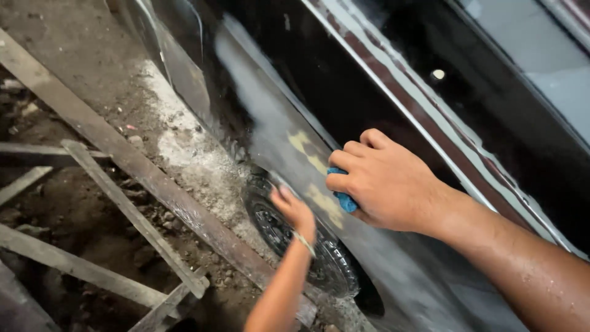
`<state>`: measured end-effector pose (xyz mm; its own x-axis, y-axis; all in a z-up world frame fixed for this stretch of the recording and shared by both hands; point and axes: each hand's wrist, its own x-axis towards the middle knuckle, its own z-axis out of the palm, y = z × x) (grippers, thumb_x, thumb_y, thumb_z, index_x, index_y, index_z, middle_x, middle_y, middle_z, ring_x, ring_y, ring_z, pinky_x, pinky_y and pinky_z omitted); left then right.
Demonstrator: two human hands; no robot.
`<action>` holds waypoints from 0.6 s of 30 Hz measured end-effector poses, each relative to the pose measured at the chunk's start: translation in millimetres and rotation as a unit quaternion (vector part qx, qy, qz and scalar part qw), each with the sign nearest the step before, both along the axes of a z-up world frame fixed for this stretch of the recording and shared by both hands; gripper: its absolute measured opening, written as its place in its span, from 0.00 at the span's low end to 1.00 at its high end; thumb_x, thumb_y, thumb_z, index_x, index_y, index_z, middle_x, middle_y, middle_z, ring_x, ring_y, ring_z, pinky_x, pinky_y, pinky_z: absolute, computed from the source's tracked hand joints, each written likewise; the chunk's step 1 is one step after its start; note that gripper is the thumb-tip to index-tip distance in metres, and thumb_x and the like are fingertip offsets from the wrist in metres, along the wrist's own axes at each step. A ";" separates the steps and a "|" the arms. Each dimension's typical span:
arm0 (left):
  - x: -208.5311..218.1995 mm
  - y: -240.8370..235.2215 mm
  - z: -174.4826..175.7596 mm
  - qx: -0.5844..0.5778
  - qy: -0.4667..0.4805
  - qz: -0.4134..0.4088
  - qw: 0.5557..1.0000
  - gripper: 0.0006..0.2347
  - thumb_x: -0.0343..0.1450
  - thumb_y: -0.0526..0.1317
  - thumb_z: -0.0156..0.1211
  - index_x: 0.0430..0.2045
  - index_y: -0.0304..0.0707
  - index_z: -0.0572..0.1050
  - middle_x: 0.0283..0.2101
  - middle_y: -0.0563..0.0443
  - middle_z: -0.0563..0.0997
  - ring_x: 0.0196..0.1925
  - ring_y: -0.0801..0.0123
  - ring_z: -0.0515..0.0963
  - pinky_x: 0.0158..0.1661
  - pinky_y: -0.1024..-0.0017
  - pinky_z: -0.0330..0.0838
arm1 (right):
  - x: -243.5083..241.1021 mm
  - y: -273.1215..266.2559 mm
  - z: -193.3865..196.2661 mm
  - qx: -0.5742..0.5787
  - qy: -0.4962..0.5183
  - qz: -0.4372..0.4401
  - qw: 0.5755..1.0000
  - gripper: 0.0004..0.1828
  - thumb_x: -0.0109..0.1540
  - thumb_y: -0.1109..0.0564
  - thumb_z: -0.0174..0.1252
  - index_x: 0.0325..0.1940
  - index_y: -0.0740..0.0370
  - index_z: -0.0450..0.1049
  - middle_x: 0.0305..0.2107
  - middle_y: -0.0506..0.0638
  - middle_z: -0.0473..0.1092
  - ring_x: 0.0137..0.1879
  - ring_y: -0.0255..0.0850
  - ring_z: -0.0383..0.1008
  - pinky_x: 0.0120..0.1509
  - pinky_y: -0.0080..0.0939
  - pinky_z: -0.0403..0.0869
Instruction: Sanding a car body panel using a sanding block and water.
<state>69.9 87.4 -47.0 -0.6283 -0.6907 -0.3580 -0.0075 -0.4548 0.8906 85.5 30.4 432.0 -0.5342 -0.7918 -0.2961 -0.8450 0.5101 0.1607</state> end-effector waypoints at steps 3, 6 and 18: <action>-55.1 -56.6 -1.7 0.036 -0.007 0.033 0.999 0.19 0.81 0.45 0.42 0.59 0.24 0.63 0.59 0.30 0.74 0.56 0.52 0.74 0.59 0.63 0.69 | -2.0 -3.9 -0.3 0.009 0.013 0.011 1.000 0.17 0.44 0.51 0.70 0.32 0.53 0.73 0.35 0.47 0.67 0.45 0.45 0.69 0.50 0.50 0.63; -28.0 -47.5 33.7 -0.016 0.006 0.025 1.000 0.20 0.82 0.44 0.42 0.62 0.25 0.60 0.63 0.33 0.67 0.62 0.56 0.71 0.61 0.63 0.65 | 1.7 -3.3 -1.1 0.011 0.011 0.006 1.000 0.19 0.42 0.50 0.70 0.33 0.53 0.73 0.35 0.48 0.67 0.45 0.45 0.69 0.50 0.50 0.63; -67.5 -80.8 -55.5 -0.039 0.009 0.032 0.999 0.19 0.81 0.48 0.44 0.57 0.28 0.64 0.57 0.35 0.73 0.58 0.58 0.74 0.59 0.65 0.67 | 0.1 -5.0 -4.4 0.045 0.039 0.036 0.998 0.19 0.43 0.50 0.67 0.36 0.52 0.74 0.36 0.48 0.68 0.48 0.46 0.69 0.52 0.49 0.64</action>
